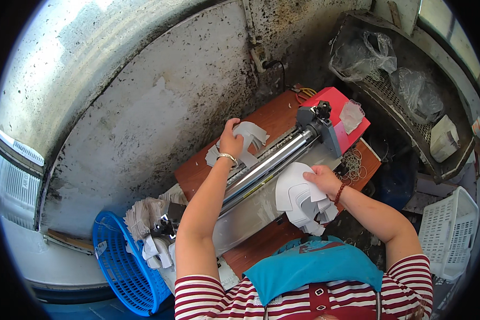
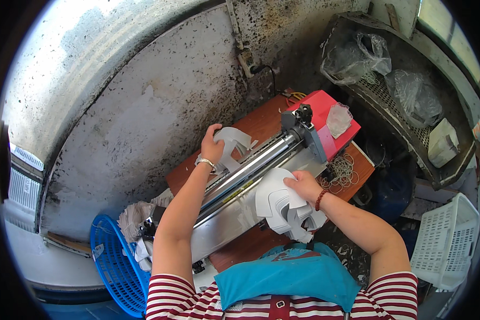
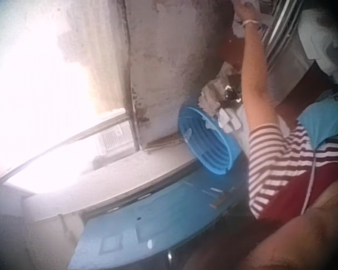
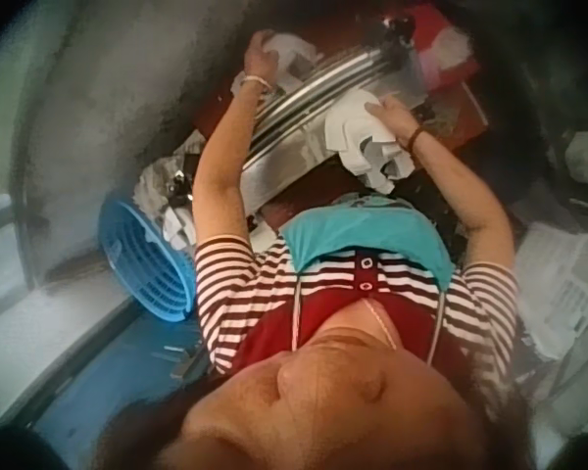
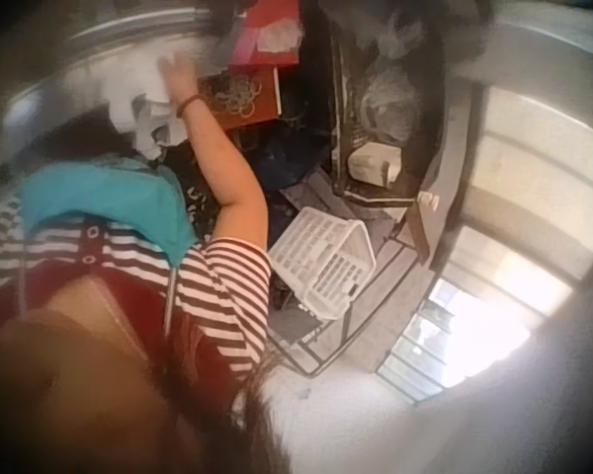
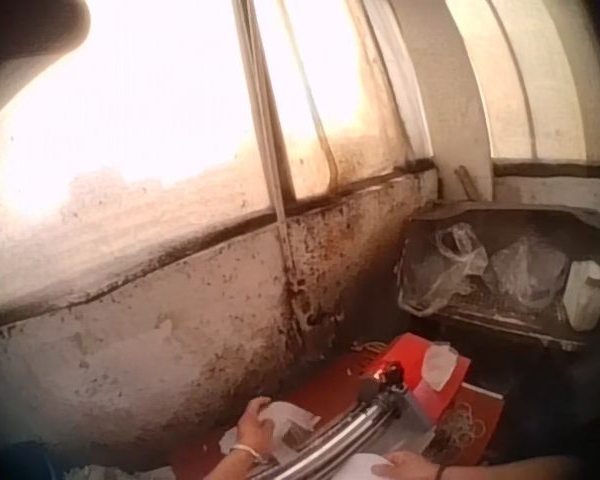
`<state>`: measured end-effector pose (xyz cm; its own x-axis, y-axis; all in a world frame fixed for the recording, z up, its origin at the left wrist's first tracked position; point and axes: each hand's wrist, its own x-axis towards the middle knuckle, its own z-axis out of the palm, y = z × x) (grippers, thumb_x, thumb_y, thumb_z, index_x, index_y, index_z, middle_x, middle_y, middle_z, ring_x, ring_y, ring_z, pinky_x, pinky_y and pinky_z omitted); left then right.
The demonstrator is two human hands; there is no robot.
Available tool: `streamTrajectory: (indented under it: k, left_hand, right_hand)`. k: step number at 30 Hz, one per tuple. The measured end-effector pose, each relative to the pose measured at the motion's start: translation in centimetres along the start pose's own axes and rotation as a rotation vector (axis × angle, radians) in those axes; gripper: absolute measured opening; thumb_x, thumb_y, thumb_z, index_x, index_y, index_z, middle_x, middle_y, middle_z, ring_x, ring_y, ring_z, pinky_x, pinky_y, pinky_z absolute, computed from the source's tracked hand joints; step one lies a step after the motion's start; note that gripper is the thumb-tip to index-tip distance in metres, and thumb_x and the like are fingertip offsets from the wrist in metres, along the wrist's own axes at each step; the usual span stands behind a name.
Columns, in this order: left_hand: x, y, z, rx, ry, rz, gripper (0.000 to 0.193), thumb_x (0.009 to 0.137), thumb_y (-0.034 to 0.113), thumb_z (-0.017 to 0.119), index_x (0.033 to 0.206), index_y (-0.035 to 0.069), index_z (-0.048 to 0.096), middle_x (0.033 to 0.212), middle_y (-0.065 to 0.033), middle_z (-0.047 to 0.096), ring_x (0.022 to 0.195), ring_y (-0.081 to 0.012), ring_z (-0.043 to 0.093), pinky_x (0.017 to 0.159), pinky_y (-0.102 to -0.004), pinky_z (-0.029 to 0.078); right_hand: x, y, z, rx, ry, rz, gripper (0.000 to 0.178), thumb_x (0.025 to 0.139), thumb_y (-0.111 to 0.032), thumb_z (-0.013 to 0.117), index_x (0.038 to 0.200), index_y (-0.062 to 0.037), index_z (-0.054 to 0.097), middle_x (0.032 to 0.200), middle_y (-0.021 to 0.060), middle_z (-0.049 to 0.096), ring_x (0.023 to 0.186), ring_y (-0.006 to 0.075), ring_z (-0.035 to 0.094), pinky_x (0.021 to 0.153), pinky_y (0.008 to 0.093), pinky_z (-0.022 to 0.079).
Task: The person feeds shoe upper components through a roller-based gluing machine to apply adhesive.
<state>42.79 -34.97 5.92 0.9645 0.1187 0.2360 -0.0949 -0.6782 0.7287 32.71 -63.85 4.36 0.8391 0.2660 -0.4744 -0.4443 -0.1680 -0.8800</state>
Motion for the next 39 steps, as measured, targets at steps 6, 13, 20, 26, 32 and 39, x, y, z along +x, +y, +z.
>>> streamTrajectory:
  k: [6, 13, 20, 26, 32, 39]
  left_hand:
    - [-1.1, 2.5, -2.0, 0.142, -0.051, 0.057, 0.046, 0.077, 0.0, 0.046, 0.118, 0.021, 0.047, 0.099, -0.0139, 0.062, 0.086, -0.0335, 0.06, 0.075, -0.0418, 0.047]
    - [-2.0, 2.4, -1.6, 0.366, -0.162, 0.288, 0.038, 0.075, 0.002, 0.051, 0.109, 0.02, 0.05, 0.09, -0.0114, 0.061, 0.077, -0.0332, 0.06, 0.066, -0.0426, 0.048]
    - [-1.8, 0.9, 0.8, 0.484, -0.608, 0.334, 0.03, 0.076, 0.005, 0.052, 0.102, 0.018, 0.059, 0.099, -0.0116, 0.058, 0.086, -0.0316, 0.058, 0.073, -0.0385, 0.048]
    - [-1.2, 0.8, 2.3, 0.298, -0.734, 0.137, 0.025, 0.077, 0.015, 0.056, 0.101, 0.015, 0.064, 0.097, -0.0112, 0.059, 0.088, -0.0289, 0.058, 0.078, -0.0342, 0.046]
    - [-0.3, -2.1, 2.0, 0.167, -0.514, -0.066, 0.025, 0.074, 0.01, 0.059, 0.099, 0.01, 0.06, 0.097, -0.0112, 0.06, 0.09, -0.0261, 0.058, 0.078, -0.0334, 0.044]
    - [-0.8, 2.0, -0.6, 0.296, -0.089, 0.289, 0.047, 0.073, -0.003, 0.054, 0.114, 0.02, 0.052, 0.108, -0.014, 0.056, 0.082, -0.0325, 0.06, 0.069, -0.0404, 0.049]
  right_hand:
    - [0.6, -1.7, 0.2, -0.202, -0.054, 0.086, 0.026, 0.081, -0.023, 0.063, 0.08, 0.0031, 0.064, 0.07, 0.0077, 0.063, 0.057, 0.0125, 0.058, 0.052, 0.0276, 0.047]
    - [2.6, -1.7, 1.0, -0.398, -0.108, 0.102, 0.032, 0.076, -0.029, 0.068, 0.071, 0.0017, 0.064, 0.066, 0.0085, 0.062, 0.057, 0.015, 0.058, 0.053, 0.031, 0.046]
    - [3.3, -2.4, 2.2, -0.497, -0.096, -0.009, 0.034, 0.077, -0.031, 0.066, 0.071, 0.0016, 0.063, 0.066, 0.0095, 0.062, 0.058, 0.0155, 0.058, 0.055, 0.0309, 0.046]
    - [4.0, -2.1, 1.4, -0.609, -0.073, -0.145, 0.029, 0.082, -0.028, 0.063, 0.074, -0.0003, 0.063, 0.066, 0.0042, 0.06, 0.059, 0.0104, 0.056, 0.053, 0.0276, 0.046]
    - [2.0, -2.5, 1.5, -0.412, -0.164, -0.106, 0.026, 0.083, -0.024, 0.061, 0.08, 0.0011, 0.063, 0.07, 0.0054, 0.061, 0.064, 0.011, 0.058, 0.057, 0.0272, 0.048]
    - [3.0, -0.8, 0.8, -0.316, -0.049, -0.015, 0.028, 0.079, -0.026, 0.064, 0.074, 0.0016, 0.062, 0.065, 0.0072, 0.061, 0.056, 0.0139, 0.057, 0.053, 0.0305, 0.047]
